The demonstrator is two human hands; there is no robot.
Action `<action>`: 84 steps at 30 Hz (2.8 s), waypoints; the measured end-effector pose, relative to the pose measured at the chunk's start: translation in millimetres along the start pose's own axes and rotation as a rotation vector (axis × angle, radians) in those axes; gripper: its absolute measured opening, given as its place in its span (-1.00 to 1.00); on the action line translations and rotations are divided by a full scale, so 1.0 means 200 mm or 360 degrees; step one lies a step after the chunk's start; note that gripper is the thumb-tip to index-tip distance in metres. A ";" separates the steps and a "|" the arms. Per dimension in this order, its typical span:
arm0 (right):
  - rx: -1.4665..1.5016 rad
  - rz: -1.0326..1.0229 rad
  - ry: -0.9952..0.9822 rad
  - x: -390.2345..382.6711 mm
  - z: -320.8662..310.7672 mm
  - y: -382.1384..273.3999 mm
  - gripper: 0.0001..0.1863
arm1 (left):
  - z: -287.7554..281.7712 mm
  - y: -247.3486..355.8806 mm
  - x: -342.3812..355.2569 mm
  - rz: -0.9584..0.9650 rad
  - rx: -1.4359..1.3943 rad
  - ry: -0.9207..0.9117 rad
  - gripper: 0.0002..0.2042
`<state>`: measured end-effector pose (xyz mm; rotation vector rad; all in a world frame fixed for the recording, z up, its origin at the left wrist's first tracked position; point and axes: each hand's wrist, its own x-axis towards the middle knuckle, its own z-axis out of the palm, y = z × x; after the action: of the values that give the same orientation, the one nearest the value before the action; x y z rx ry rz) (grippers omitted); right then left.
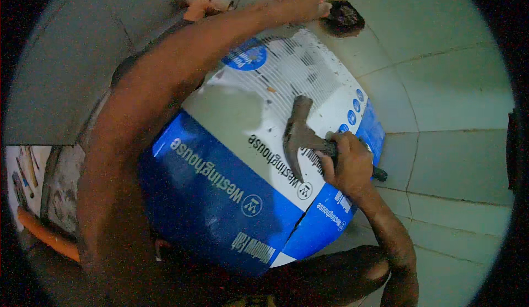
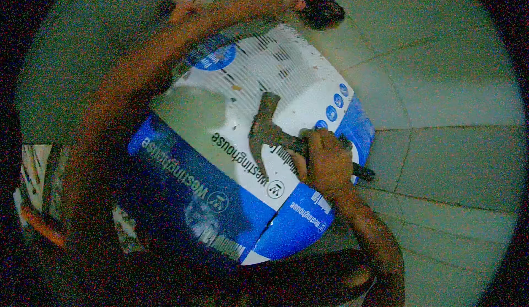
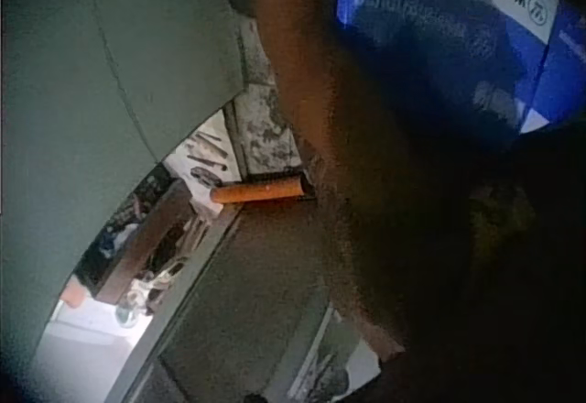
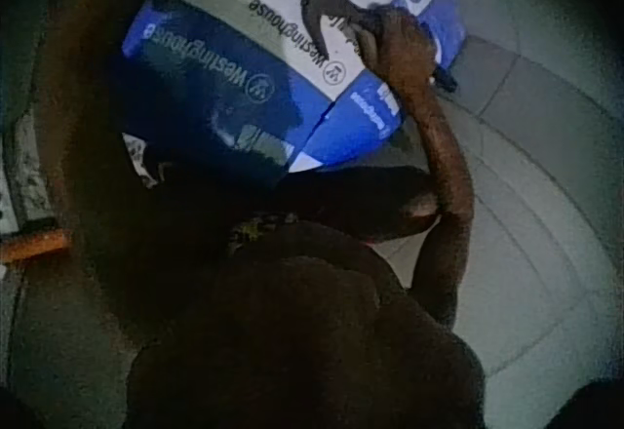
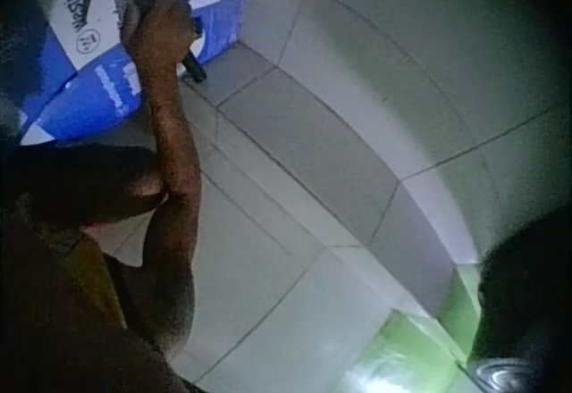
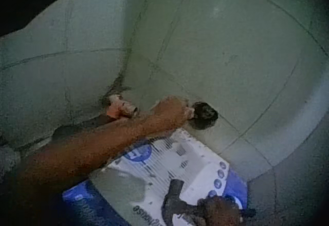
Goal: Use a hammer and chisel to break or clear the area around a floor drain.
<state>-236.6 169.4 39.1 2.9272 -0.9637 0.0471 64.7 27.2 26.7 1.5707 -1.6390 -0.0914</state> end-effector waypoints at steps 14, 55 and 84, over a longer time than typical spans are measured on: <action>-0.0084 0.0147 -0.0175 -0.03 -0.01 0.02 -0.56 | 0.36 -0.02 0.10 0.0084 -0.0023 -0.0265 -0.68; 0.0004 0.0053 -0.0129 0.01 -0.01 -0.02 -0.59 | 0.28 -0.16 0.05 -0.0696 -0.1392 0.0162 -0.66; 0.0247 0.0225 -0.0344 0.01 -0.13 -0.04 -0.54 | 0.29 0.11 -0.25 -0.0791 -0.2620 0.1062 -0.79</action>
<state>-231.1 175.5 64.4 3.0463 -1.2507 -0.2016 5.1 45.6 -23.5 0.4796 -0.2361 -0.8272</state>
